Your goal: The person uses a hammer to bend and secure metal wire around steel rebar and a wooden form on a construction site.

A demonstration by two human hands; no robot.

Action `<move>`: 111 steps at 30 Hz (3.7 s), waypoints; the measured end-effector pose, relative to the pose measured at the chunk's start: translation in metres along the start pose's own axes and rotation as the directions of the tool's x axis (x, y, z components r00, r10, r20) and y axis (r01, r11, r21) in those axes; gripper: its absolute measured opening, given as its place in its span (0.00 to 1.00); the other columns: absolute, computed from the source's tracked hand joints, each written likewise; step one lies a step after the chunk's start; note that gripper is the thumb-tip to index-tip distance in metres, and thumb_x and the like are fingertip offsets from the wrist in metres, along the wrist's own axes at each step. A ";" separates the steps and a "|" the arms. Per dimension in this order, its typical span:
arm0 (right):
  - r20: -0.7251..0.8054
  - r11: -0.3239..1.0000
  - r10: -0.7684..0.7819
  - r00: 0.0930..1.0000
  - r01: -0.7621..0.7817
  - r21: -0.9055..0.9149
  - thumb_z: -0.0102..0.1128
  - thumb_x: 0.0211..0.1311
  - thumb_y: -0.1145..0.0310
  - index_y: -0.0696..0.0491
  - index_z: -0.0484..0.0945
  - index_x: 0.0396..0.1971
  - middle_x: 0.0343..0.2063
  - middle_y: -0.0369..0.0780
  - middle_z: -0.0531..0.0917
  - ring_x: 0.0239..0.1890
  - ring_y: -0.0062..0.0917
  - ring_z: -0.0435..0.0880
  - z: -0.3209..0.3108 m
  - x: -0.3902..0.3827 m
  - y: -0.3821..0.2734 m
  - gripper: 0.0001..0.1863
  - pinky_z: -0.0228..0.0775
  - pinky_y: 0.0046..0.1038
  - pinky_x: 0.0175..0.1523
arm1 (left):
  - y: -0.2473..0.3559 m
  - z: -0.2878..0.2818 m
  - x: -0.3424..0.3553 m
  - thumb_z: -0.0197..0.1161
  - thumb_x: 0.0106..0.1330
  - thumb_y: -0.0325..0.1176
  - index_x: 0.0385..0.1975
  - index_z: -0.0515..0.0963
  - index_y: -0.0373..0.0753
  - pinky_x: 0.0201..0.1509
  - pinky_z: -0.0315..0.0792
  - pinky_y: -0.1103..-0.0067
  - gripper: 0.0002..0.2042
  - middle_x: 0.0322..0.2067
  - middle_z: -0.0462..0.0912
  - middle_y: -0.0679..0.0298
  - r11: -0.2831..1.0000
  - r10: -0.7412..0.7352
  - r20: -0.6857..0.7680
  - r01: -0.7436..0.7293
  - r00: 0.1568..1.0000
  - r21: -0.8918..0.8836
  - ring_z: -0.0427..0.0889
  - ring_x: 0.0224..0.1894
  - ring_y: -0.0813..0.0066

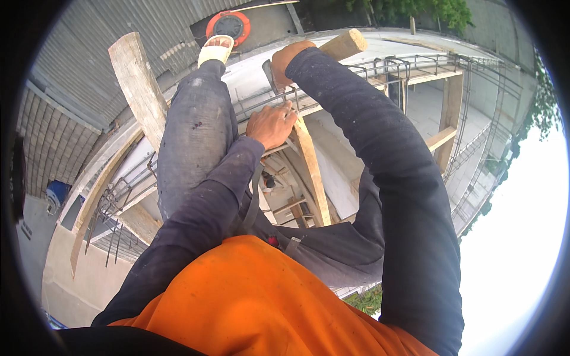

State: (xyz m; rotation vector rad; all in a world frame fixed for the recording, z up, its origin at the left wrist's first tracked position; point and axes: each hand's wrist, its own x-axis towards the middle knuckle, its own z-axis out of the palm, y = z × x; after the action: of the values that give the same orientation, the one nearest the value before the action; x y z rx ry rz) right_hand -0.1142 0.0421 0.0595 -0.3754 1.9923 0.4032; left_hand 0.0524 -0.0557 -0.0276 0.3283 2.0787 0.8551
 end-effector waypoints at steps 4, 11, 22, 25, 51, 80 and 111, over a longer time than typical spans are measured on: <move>-0.131 0.992 0.036 0.991 -0.020 0.123 0.60 0.62 0.61 0.54 0.86 0.50 0.46 0.48 0.89 0.48 0.43 0.89 0.001 0.009 0.009 0.20 0.81 0.44 0.53 | 0.001 0.002 -0.002 0.44 0.76 0.52 0.69 0.72 0.40 0.64 0.67 0.58 0.29 0.59 0.82 0.57 1.000 0.012 -0.018 -0.012 1.000 -0.015 0.77 0.61 0.53; -0.012 0.998 0.029 1.000 -0.028 0.057 0.58 0.62 0.63 0.53 0.86 0.49 0.45 0.49 0.89 0.48 0.43 0.89 0.001 0.004 0.011 0.19 0.79 0.43 0.55 | -0.005 0.006 0.002 0.43 0.77 0.52 0.68 0.73 0.40 0.64 0.67 0.58 0.29 0.57 0.84 0.54 0.999 0.052 -0.082 -0.052 0.995 -0.005 0.79 0.59 0.52; -0.161 0.990 -0.007 0.987 0.029 0.138 0.62 0.59 0.62 0.52 0.88 0.47 0.43 0.45 0.90 0.47 0.39 0.90 0.000 0.014 0.014 0.18 0.81 0.41 0.51 | -0.001 0.004 -0.003 0.43 0.77 0.52 0.70 0.71 0.41 0.66 0.65 0.57 0.29 0.61 0.81 0.59 1.000 0.014 -0.001 -0.014 1.000 0.003 0.76 0.62 0.55; -0.138 0.995 -0.029 0.990 0.042 0.091 0.63 0.58 0.63 0.52 0.88 0.47 0.43 0.45 0.90 0.47 0.39 0.90 -0.001 0.010 0.013 0.18 0.81 0.42 0.51 | -0.002 0.001 0.000 0.43 0.77 0.52 0.70 0.71 0.41 0.66 0.64 0.57 0.29 0.62 0.81 0.59 1.000 0.003 0.000 -0.003 1.000 0.003 0.75 0.63 0.56; 0.061 0.999 0.032 0.998 -0.030 -0.025 0.65 0.62 0.54 0.46 0.90 0.47 0.43 0.43 0.90 0.45 0.40 0.89 -0.004 -0.004 0.008 0.18 0.81 0.39 0.52 | -0.009 0.010 0.006 0.42 0.77 0.51 0.69 0.71 0.38 0.63 0.64 0.54 0.29 0.62 0.80 0.58 0.996 0.071 -0.014 -0.071 0.997 -0.045 0.74 0.61 0.49; 0.015 0.958 0.045 0.999 -0.048 0.283 0.58 0.61 0.62 0.53 0.89 0.42 0.29 0.41 0.90 0.33 0.33 0.90 -0.005 -0.010 0.034 0.16 0.81 0.40 0.43 | -0.010 0.008 0.006 0.40 0.78 0.51 0.71 0.69 0.41 0.67 0.63 0.54 0.29 0.65 0.78 0.60 0.998 0.045 0.054 -0.047 0.997 0.028 0.74 0.63 0.52; 0.038 0.998 -0.027 0.999 0.025 0.058 0.61 0.60 0.62 0.53 0.87 0.48 0.46 0.46 0.89 0.49 0.41 0.89 0.002 -0.004 0.006 0.19 0.81 0.42 0.53 | -0.018 0.015 0.011 0.38 0.79 0.51 0.73 0.66 0.43 0.68 0.63 0.53 0.29 0.68 0.74 0.64 0.991 0.055 0.102 -0.067 0.993 0.115 0.72 0.66 0.54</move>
State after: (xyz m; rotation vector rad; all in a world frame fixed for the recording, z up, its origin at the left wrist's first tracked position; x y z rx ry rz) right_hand -0.1139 0.0488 0.0629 -0.3546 1.9553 0.3335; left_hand 0.0590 -0.0568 -0.0528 0.4908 2.0402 0.7383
